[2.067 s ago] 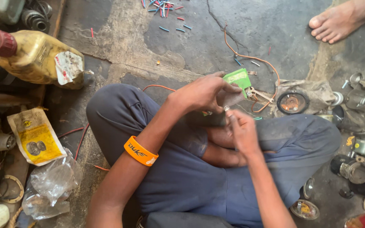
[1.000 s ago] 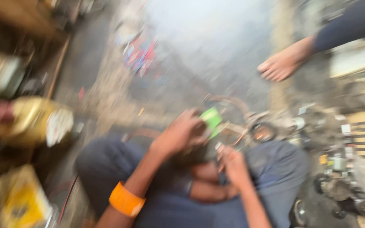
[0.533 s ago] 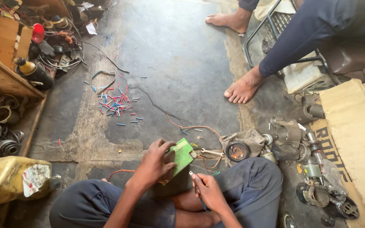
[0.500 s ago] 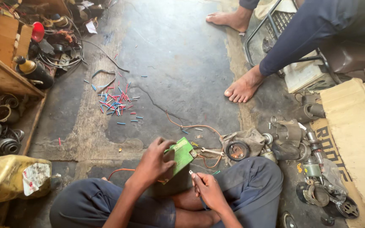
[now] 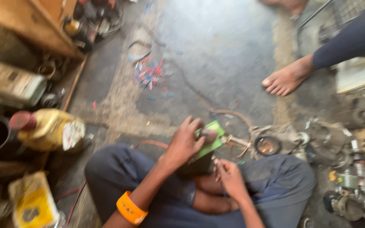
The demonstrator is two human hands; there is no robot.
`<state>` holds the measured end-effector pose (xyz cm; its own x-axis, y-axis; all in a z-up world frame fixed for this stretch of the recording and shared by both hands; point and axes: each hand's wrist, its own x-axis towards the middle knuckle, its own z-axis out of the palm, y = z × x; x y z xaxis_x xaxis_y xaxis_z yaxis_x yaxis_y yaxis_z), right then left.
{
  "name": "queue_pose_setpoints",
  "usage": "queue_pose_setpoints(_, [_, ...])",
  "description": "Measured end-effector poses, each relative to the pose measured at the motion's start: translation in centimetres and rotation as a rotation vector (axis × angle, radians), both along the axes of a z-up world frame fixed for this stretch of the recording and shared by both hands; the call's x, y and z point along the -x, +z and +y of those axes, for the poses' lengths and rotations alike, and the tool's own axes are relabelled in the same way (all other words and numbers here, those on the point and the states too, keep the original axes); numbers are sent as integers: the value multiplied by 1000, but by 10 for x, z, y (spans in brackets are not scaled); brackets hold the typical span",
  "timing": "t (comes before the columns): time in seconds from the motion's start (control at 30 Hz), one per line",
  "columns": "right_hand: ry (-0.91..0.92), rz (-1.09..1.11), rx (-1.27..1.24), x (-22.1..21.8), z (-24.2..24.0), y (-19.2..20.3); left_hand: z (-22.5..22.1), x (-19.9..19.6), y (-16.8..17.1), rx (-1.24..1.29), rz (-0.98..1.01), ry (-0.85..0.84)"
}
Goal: The person sits on the floor and uses a wrench and a screwdriver to adjust a circular electrical component. They then use a small metal file to scrape the terminals of a green battery-like object, repeatedly checking the connection.
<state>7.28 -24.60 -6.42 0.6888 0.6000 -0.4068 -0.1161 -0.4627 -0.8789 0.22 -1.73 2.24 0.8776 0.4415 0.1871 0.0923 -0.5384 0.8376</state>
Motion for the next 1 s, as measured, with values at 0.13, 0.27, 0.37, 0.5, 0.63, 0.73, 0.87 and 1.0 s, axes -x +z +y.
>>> queue_pose_setpoints(0.13, [29, -37, 31, 7, -8, 4, -8, 11, 1, 92, 6, -116])
queue_pose_setpoints(0.27, [28, -59, 33, 10, -2, 15, -8, 11, 5, 82, 10, -80])
queue_pose_setpoints(0.37, [25, -42, 39, 11, 2, 23, -9, 7, 6, 78, 25, -70])
queue_pose_setpoints(0.5, [21, -49, 50, 12, 3, 24, -11, 8, 6, 121, -103, -155])
queue_pose_setpoints(0.63, [21, -31, 31, 12, 3, 21, -6, 8, 10, 357, -90, -225])
queue_pose_setpoints(0.73, [24, -32, 52, 12, 0, 18, -4, 10, 11, 454, -62, -269])
queue_pose_setpoints(0.87, [29, 14, -19, 12, -2, 15, -6, 14, 7, 282, -25, -305])
queue_pose_setpoints(1.0, [33, 47, -48, 11, -6, 18, -11, 14, -1, 179, -24, -317])
